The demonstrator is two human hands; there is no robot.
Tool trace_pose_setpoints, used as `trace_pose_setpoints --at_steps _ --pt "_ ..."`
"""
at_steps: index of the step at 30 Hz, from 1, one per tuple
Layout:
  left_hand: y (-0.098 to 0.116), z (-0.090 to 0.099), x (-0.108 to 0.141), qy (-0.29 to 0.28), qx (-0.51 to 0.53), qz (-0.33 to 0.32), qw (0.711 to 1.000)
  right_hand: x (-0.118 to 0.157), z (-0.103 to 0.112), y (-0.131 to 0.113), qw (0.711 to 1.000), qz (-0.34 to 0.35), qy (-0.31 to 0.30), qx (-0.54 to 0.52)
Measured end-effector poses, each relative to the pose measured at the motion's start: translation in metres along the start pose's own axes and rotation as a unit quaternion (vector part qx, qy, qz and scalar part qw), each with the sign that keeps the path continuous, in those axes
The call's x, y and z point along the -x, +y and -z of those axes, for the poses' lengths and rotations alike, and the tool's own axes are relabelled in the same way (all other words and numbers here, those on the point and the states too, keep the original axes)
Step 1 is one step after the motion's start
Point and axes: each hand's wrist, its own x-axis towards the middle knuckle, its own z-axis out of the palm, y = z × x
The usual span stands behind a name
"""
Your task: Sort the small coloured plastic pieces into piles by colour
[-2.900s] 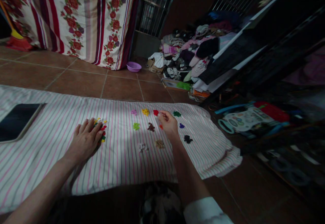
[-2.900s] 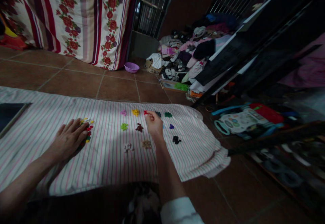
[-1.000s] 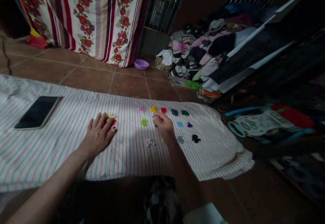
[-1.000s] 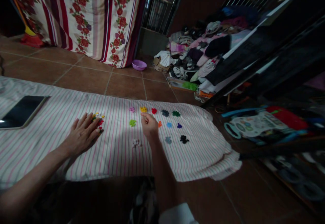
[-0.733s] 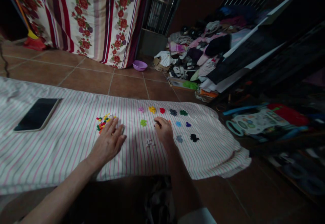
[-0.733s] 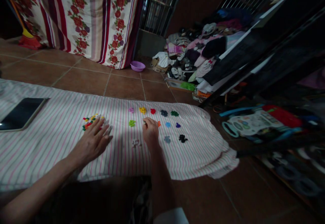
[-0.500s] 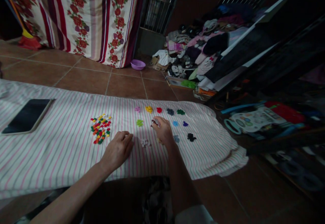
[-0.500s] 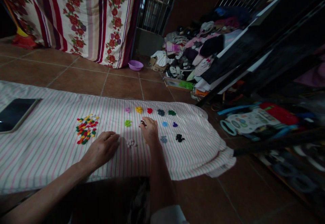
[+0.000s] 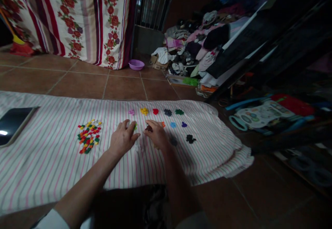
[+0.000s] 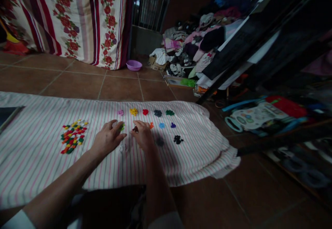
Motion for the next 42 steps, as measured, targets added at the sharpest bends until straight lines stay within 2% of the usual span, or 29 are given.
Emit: trace_pose_setpoints --at_steps 5,17,33,42 --pt "0.006 -0.002 -0.009 -0.013 -0.041 -0.024 0.999 -0.004 0.003 -0.005 1.0 -0.025 -0.018 -0.001" --pt "0.003 -0.013 -0.011 0.059 0.0 -0.031 0.998 -0.006 0.001 -0.004 1.0 -0.003 -0.03 -0.005" --pt "0.003 -0.016 -0.013 0.067 -0.004 -0.038 0.997 -0.005 0.001 -0.004 0.999 0.008 -0.051 0.005" --pt "0.0 -0.018 -0.013 0.082 0.018 -0.04 0.996 0.0 0.015 0.003 0.999 0.02 -0.025 -0.039"
